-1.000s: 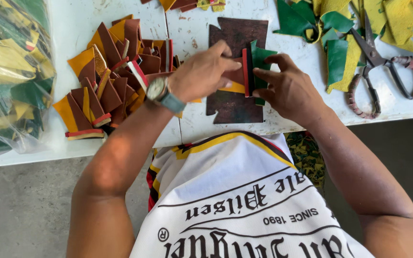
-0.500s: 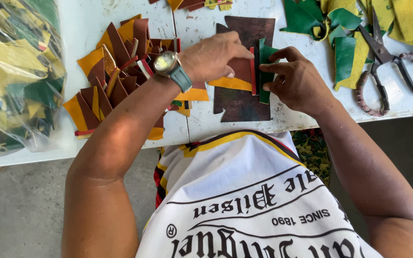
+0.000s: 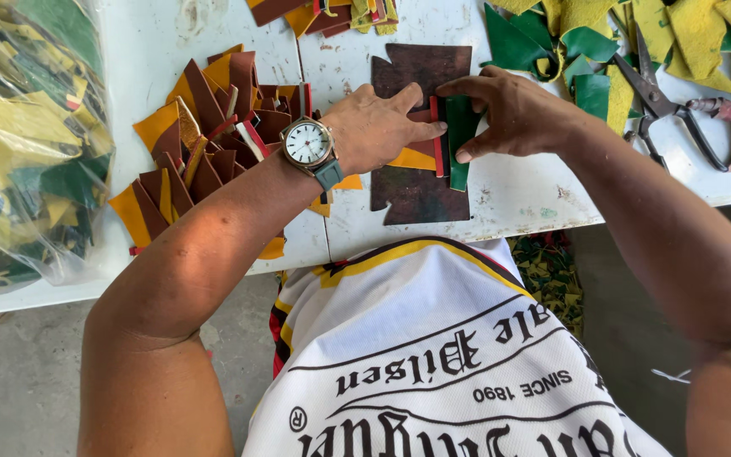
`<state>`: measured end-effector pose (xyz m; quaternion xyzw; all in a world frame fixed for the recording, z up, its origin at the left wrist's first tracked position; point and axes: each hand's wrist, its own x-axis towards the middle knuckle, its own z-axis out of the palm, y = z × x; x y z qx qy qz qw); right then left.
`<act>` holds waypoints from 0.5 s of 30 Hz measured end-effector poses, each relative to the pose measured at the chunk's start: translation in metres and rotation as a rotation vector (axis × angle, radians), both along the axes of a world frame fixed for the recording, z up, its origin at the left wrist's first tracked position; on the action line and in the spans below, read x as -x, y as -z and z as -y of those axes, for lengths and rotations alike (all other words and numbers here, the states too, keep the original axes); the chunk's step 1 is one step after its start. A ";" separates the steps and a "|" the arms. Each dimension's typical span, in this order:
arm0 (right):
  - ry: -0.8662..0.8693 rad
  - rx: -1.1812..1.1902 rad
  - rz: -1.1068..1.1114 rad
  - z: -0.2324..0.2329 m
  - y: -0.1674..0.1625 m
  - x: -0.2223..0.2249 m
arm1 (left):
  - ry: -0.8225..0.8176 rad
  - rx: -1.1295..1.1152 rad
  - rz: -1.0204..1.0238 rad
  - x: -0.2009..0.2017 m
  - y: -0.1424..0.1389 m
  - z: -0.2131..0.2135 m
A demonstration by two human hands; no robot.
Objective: The person picks up layered foam pieces one at a time from a pile and aligns them onto a dark template board, building a stack of matching brown, yellow, green, and striped pieces. They repeatedly reach into a pile of green and yellow foam scraps to select the next piece and press it into place on the growing stack.
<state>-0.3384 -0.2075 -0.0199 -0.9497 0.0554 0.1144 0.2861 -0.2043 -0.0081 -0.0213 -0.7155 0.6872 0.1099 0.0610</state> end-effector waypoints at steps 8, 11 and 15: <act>0.017 0.078 -0.042 -0.015 -0.020 -0.001 | -0.158 -0.025 -0.164 0.000 0.012 0.000; 0.133 0.190 -0.140 -0.035 -0.029 0.007 | -0.322 0.315 -0.318 0.008 0.028 0.002; 0.164 0.232 -0.031 -0.048 -0.028 0.015 | -0.329 0.626 -0.367 0.015 0.046 0.005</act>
